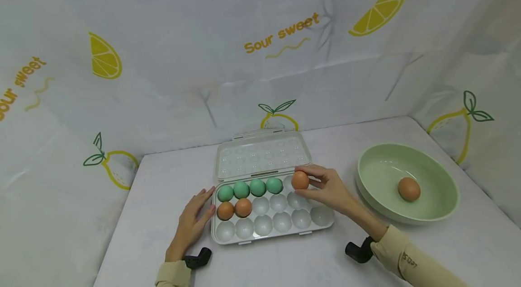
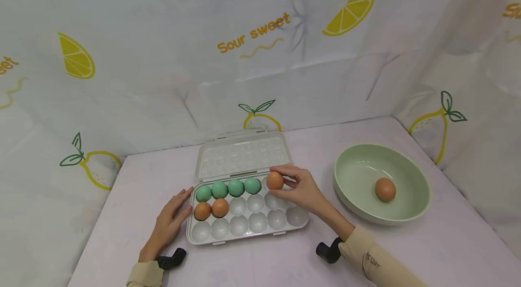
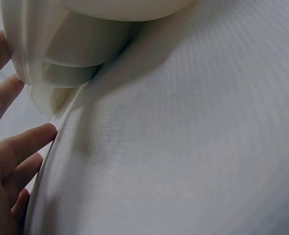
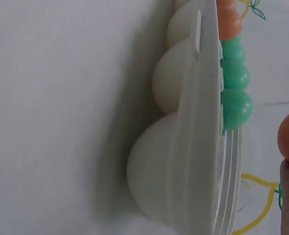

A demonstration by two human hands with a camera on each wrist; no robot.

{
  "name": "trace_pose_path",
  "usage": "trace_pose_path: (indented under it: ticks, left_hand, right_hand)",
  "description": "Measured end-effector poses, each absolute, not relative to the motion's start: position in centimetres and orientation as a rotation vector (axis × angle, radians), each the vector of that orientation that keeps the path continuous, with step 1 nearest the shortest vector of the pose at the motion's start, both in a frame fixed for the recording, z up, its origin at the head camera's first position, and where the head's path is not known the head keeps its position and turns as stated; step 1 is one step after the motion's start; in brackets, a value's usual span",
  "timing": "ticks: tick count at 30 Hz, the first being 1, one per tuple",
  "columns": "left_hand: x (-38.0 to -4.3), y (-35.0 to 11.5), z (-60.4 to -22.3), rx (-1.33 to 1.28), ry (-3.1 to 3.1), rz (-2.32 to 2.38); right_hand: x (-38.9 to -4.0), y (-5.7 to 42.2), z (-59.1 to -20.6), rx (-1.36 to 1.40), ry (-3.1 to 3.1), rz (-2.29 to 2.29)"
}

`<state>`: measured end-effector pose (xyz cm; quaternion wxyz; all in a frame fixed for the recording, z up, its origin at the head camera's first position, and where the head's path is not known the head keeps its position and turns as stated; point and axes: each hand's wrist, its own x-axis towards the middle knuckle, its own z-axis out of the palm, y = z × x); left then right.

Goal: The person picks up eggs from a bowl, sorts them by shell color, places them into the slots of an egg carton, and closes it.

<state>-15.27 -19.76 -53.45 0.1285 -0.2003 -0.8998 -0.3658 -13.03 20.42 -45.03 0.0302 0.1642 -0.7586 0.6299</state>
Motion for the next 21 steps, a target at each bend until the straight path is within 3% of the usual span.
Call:
trace_pose_path:
  ticks: [21]
  left_hand:
    - [-15.4, -20.0, -53.4, -0.574, -2.633, -1.071]
  right_hand:
    - [-12.6, 11.1, -47.8, 0.748, -2.285, 1.931]
